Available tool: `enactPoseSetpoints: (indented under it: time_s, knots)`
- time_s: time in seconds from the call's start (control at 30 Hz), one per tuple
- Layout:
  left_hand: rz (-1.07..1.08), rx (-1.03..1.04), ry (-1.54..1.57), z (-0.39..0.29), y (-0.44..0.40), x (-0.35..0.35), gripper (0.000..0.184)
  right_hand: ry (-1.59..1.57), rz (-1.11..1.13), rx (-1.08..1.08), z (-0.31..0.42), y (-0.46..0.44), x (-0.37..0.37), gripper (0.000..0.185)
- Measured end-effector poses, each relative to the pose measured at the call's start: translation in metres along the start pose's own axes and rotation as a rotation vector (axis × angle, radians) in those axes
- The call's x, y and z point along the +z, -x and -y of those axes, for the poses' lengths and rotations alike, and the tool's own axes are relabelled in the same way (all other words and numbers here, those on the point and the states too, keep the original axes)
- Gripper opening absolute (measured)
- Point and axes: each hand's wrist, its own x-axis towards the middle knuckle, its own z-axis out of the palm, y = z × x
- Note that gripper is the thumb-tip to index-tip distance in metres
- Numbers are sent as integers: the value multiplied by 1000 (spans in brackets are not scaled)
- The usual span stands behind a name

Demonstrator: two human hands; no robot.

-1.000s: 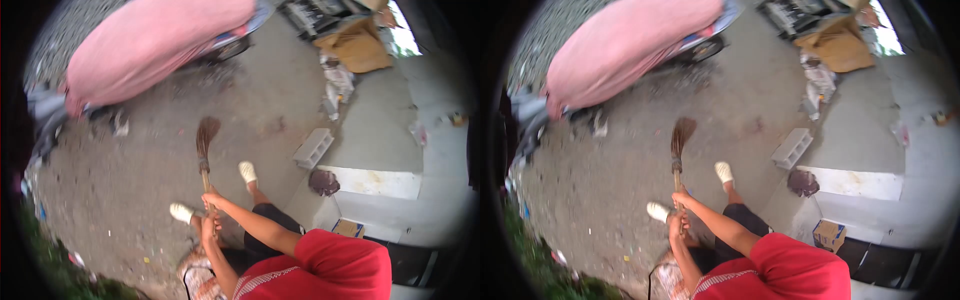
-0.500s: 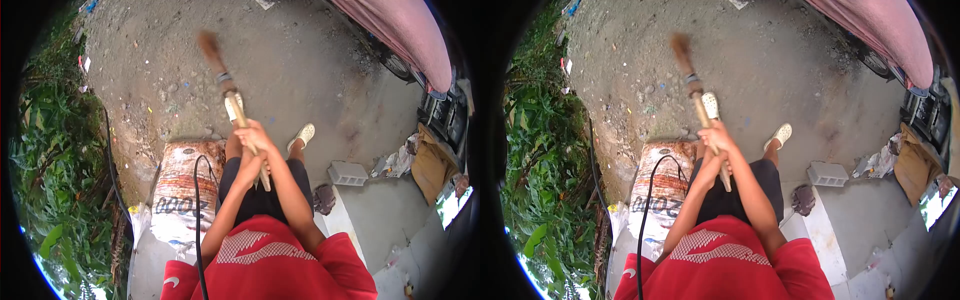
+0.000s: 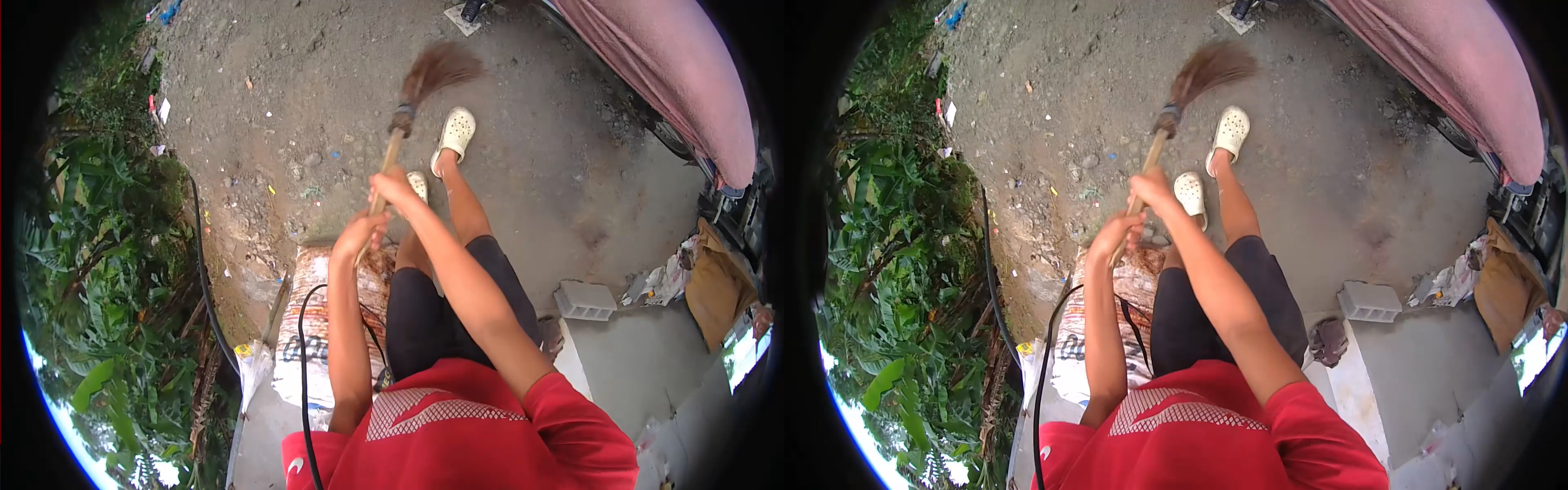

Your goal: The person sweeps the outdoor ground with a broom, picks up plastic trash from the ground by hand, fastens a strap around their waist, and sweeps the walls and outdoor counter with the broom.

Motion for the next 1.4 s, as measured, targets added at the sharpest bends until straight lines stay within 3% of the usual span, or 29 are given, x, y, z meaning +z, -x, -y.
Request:
enactPoseSetpoints:
  time_s: [0.07,0.2,0.23,0.33,0.47,0.63,0.67,0.7,0.73,0.8,0.93,1.03,1.2,1.23,1.3,1.4]
  knots:
    - [-227,62,-7,-16,19,9,11,80,155,77,25,-6,29,9]
    - [-397,160,10,-29,14,87,8,31,260,22,75,13,-2,10]
    - [-280,179,19,-35,12,112,9,-30,256,9,75,16,-21,11]
    - [-276,213,-30,-15,14,169,4,-68,219,-19,93,62,-78,11]
    - [98,25,-147,-7,29,182,6,-145,-281,-55,82,112,-117,15]
    - [376,-107,-314,-47,-17,122,10,-195,-485,-17,78,76,-96,9]
    - [468,-150,-217,-53,-35,95,11,-192,-495,0,78,61,-84,7]
    - [449,-182,-132,-62,-43,68,11,-66,-440,-144,59,24,-74,10]
    - [474,-118,-74,-58,-63,28,7,-29,-477,-126,46,-12,-54,10]
    - [369,-28,-65,-91,-55,-49,12,-158,-333,-146,53,-57,26,9]
    - [112,108,386,-97,-13,-163,12,325,26,-151,44,-119,183,13]
    - [-145,310,644,-91,1,-185,5,549,262,-168,37,-132,254,15]
    - [-269,490,583,-74,18,-172,21,747,481,-100,51,-93,280,31]
    - [-337,463,582,-78,33,-158,18,567,396,-61,45,-80,271,30]
    - [-116,349,487,-60,34,-152,11,287,265,-66,48,-53,245,28]
    - [131,255,269,-72,36,-145,7,184,-37,-126,55,-37,201,18]
